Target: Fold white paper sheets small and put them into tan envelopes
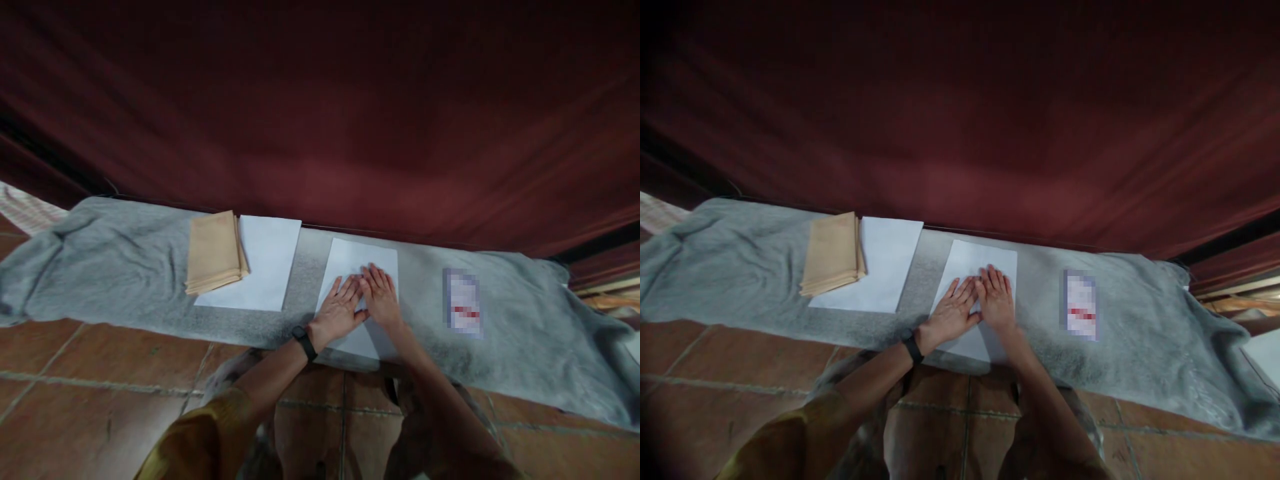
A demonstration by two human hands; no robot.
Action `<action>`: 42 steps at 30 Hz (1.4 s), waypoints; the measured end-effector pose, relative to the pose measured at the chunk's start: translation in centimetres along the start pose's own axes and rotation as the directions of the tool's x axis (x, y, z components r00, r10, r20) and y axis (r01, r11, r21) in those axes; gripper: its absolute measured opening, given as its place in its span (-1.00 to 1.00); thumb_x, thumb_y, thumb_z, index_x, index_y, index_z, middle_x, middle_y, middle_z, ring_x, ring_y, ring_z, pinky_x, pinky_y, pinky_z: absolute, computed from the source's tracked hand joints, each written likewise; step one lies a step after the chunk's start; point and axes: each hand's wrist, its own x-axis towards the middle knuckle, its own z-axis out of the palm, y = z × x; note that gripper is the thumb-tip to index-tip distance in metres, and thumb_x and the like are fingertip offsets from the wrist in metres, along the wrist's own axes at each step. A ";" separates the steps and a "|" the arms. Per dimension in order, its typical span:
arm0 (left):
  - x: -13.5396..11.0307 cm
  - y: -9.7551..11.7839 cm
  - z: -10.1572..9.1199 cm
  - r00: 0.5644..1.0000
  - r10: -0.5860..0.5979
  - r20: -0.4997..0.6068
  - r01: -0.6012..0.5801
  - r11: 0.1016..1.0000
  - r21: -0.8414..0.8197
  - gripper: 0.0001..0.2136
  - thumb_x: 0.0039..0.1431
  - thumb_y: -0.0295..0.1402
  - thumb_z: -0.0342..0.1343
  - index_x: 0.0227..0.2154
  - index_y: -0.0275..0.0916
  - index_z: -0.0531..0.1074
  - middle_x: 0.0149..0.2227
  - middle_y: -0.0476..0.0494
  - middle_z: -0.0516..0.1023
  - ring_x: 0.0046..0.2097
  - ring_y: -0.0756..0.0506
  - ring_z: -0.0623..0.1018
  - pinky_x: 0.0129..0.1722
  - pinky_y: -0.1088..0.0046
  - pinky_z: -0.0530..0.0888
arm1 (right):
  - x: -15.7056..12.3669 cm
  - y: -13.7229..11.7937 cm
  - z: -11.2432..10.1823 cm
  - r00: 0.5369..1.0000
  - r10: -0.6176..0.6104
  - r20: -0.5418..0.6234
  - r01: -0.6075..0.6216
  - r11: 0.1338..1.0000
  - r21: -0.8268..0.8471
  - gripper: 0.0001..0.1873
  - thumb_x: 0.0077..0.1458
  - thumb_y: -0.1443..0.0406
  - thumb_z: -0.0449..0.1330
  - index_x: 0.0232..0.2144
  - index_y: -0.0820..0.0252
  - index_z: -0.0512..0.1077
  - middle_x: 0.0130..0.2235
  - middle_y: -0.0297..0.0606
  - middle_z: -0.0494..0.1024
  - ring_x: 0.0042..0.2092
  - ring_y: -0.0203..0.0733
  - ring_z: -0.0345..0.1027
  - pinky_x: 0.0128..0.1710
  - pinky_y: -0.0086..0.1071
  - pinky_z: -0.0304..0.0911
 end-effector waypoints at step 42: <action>-3.7 -0.9 -1.3 0.976 -0.215 0.035 0.214 0.976 0.040 -0.40 0.48 -0.08 -0.23 0.41 -0.36 0.12 0.46 -0.31 0.08 0.49 -0.21 0.07 0.44 0.04 0.07 | -7.3 2.1 -1.0 0.996 -0.069 -0.060 0.058 0.984 -0.165 -0.33 0.45 0.09 -0.17 0.44 0.37 0.03 0.44 0.12 0.11 0.42 0.17 0.03 0.38 0.15 -0.07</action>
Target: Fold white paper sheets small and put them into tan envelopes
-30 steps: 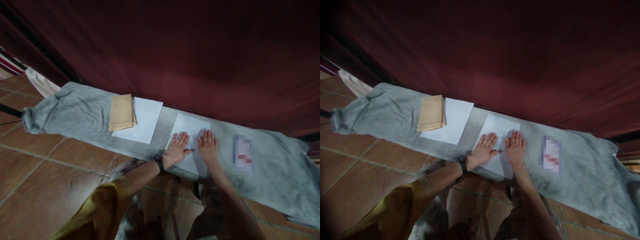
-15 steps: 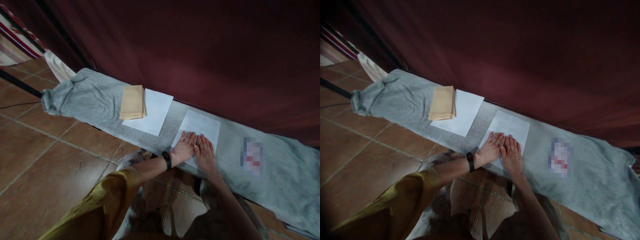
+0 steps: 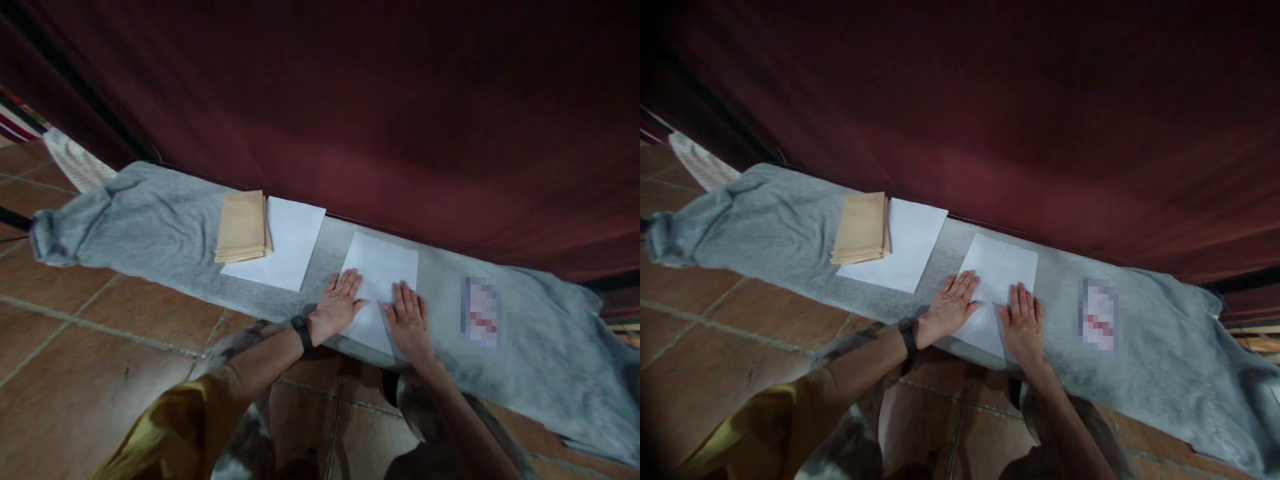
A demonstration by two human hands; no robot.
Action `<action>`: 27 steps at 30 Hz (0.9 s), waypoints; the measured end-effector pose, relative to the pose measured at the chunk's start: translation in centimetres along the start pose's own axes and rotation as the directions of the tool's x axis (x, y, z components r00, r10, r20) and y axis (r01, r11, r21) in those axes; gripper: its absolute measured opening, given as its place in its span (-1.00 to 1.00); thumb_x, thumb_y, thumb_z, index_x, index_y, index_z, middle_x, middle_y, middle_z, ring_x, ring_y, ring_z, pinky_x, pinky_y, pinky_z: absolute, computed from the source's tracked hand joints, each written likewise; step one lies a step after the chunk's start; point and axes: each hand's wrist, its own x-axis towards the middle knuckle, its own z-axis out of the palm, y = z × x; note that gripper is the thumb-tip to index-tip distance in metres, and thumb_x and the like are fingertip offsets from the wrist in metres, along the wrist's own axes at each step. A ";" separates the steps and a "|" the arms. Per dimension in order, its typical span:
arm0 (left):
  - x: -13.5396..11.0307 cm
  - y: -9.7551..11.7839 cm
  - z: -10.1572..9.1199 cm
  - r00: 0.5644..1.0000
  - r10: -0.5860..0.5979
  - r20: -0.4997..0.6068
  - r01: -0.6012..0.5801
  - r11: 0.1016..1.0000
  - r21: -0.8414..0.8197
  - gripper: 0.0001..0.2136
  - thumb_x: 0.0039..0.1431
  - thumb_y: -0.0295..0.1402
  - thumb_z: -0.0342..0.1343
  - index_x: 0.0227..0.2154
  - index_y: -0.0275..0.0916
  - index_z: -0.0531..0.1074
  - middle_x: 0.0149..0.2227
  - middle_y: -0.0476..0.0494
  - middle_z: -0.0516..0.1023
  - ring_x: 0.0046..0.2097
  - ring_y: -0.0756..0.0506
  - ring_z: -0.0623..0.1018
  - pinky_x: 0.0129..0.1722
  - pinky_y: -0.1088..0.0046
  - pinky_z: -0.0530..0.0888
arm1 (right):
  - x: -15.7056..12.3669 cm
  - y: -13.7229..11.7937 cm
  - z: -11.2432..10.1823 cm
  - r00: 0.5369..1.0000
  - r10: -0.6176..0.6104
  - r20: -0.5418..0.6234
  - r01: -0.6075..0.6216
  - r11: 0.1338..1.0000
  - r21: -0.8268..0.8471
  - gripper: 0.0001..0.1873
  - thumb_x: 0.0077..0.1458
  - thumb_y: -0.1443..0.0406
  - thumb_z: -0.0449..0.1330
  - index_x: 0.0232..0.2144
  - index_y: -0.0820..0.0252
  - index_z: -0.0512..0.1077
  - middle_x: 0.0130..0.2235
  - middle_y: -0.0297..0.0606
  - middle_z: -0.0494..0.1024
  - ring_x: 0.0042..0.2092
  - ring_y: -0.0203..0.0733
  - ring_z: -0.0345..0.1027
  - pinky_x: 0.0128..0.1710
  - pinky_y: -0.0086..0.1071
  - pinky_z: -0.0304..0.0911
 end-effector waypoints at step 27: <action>8.7 0.7 3.0 0.955 -0.214 -0.206 0.213 0.977 -0.029 -0.42 0.44 -0.23 -0.22 0.40 -0.46 0.11 0.42 -0.44 0.15 0.47 -0.27 0.12 0.41 -0.01 0.14 | 9.9 0.7 2.9 0.943 0.316 -0.106 -0.309 0.948 0.080 -0.34 0.46 0.10 -0.25 0.37 0.38 0.21 0.37 0.14 0.27 0.36 0.18 0.16 0.33 0.18 0.00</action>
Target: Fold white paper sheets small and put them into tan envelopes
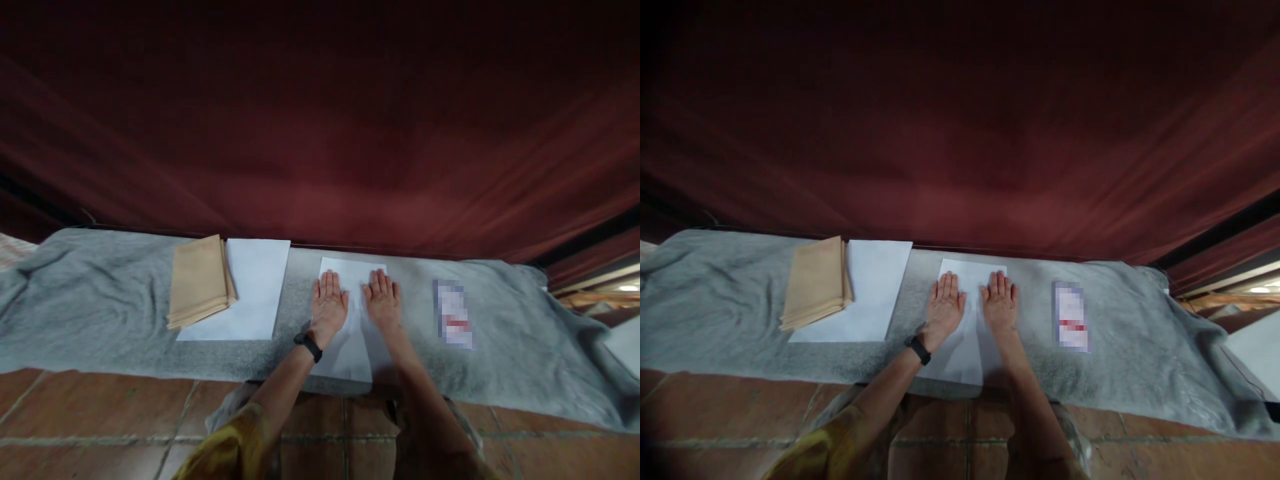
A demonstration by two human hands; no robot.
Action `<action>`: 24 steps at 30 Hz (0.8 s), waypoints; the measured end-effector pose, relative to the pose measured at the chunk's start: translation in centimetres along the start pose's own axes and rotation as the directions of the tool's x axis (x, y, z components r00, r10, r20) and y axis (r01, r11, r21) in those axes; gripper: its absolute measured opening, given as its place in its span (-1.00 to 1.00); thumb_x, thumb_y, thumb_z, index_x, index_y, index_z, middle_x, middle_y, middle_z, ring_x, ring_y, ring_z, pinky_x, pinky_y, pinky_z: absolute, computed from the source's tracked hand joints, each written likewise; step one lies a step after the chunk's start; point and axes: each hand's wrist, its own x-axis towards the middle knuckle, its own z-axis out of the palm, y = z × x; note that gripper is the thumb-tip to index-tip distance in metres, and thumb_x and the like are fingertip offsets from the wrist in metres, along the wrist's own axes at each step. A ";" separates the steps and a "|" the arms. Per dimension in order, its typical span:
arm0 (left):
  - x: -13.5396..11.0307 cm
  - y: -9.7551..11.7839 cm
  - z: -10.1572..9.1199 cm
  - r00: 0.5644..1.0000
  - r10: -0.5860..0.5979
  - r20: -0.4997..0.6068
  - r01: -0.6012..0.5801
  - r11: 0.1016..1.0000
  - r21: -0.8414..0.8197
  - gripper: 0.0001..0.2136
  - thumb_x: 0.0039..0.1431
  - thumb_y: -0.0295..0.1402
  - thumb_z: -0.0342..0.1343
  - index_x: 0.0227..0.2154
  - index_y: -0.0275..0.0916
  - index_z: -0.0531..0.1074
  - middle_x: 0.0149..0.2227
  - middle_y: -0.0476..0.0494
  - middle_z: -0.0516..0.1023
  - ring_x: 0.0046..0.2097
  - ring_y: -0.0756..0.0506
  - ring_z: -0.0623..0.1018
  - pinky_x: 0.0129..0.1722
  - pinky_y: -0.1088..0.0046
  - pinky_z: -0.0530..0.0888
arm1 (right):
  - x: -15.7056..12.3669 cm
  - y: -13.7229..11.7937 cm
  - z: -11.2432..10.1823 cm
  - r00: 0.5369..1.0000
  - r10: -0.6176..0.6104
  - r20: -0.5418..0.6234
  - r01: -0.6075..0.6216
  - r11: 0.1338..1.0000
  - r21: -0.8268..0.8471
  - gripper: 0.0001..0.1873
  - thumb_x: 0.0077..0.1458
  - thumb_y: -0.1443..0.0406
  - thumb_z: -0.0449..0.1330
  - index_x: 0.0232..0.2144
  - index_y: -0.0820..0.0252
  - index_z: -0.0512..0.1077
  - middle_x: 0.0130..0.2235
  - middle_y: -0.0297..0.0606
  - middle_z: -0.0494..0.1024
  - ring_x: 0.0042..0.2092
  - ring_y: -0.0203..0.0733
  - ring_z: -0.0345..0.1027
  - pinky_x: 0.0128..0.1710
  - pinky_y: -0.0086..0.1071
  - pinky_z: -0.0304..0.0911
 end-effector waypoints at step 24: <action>-3.3 -4.3 -2.7 0.997 0.030 0.065 -0.036 0.995 0.094 -0.41 0.47 -0.14 -0.27 0.42 -0.37 0.10 0.42 -0.35 0.18 0.46 -0.27 0.15 0.41 0.01 0.14 | -6.2 0.5 -3.7 0.975 -0.140 0.173 0.142 0.990 -0.003 -0.35 0.45 0.08 -0.11 0.42 0.32 0.10 0.43 0.05 0.14 0.43 0.14 0.03 0.39 0.09 -0.09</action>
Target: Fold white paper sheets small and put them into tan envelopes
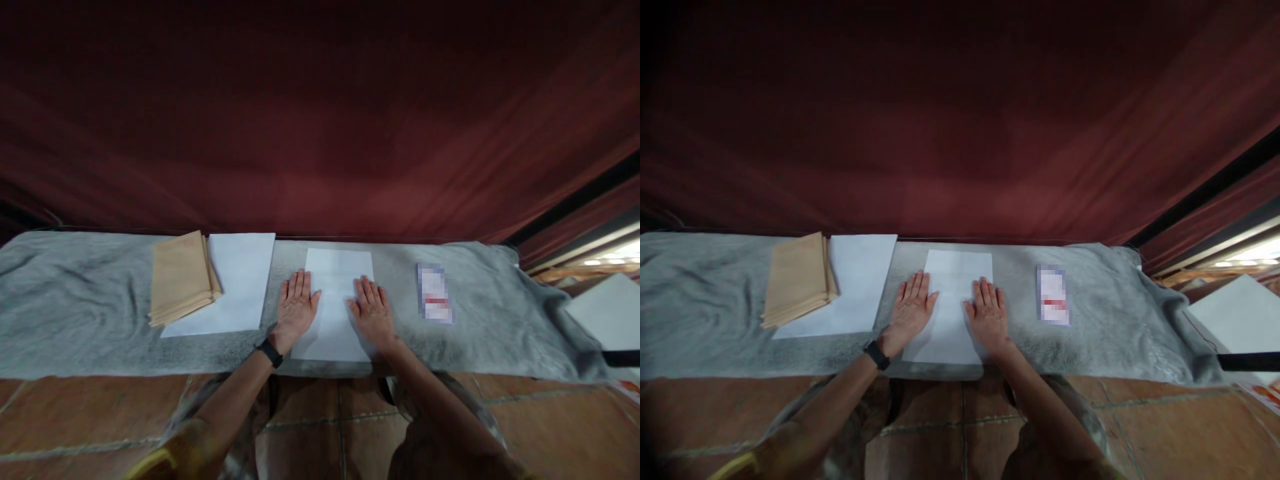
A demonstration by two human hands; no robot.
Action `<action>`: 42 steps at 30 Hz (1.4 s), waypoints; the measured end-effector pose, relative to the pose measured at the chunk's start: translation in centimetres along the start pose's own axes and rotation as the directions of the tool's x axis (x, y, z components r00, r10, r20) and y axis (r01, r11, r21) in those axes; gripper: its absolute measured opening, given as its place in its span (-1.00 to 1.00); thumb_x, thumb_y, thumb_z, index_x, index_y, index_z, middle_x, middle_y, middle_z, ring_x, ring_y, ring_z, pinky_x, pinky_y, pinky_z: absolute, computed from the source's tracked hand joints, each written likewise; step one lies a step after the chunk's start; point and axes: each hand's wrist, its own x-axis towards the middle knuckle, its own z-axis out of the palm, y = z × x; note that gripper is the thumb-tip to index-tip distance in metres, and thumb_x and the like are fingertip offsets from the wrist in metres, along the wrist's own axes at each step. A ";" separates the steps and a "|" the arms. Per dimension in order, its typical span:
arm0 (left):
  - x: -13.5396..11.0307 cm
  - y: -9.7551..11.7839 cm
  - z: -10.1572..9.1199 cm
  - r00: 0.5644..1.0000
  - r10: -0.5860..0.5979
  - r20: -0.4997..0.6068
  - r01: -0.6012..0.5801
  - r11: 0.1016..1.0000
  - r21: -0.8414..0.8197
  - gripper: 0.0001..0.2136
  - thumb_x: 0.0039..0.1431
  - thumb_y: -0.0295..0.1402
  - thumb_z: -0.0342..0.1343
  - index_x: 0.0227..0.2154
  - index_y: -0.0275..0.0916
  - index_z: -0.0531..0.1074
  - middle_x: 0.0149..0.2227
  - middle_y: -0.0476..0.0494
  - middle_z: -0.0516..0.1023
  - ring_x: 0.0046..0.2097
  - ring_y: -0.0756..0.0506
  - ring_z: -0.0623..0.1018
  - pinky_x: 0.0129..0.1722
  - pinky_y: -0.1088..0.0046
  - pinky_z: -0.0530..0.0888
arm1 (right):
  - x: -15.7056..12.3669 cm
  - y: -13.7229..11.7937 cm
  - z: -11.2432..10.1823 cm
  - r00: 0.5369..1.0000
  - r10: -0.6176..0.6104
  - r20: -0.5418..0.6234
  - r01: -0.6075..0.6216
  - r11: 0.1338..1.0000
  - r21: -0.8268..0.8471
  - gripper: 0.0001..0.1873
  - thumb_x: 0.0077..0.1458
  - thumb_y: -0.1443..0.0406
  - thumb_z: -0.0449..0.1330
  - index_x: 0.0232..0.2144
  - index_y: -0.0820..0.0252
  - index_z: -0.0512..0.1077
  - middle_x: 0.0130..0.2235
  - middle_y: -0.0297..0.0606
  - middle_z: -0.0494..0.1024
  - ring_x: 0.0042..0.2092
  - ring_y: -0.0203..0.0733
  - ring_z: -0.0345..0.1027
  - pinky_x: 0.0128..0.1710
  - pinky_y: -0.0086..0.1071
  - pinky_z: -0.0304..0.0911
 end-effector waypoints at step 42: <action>-6.4 3.6 -1.5 0.984 0.179 0.020 -0.179 0.983 -0.040 -0.40 0.44 -0.09 -0.12 0.42 -0.28 0.11 0.46 -0.29 0.09 0.48 -0.32 0.07 0.43 -0.11 0.04 | -0.3 3.2 -3.5 0.961 0.258 0.098 -0.269 0.954 0.132 -0.55 0.34 0.21 0.02 0.20 0.23 0.33 -0.11 -0.07 0.59 -0.10 -0.03 0.51 -0.10 -0.27 0.34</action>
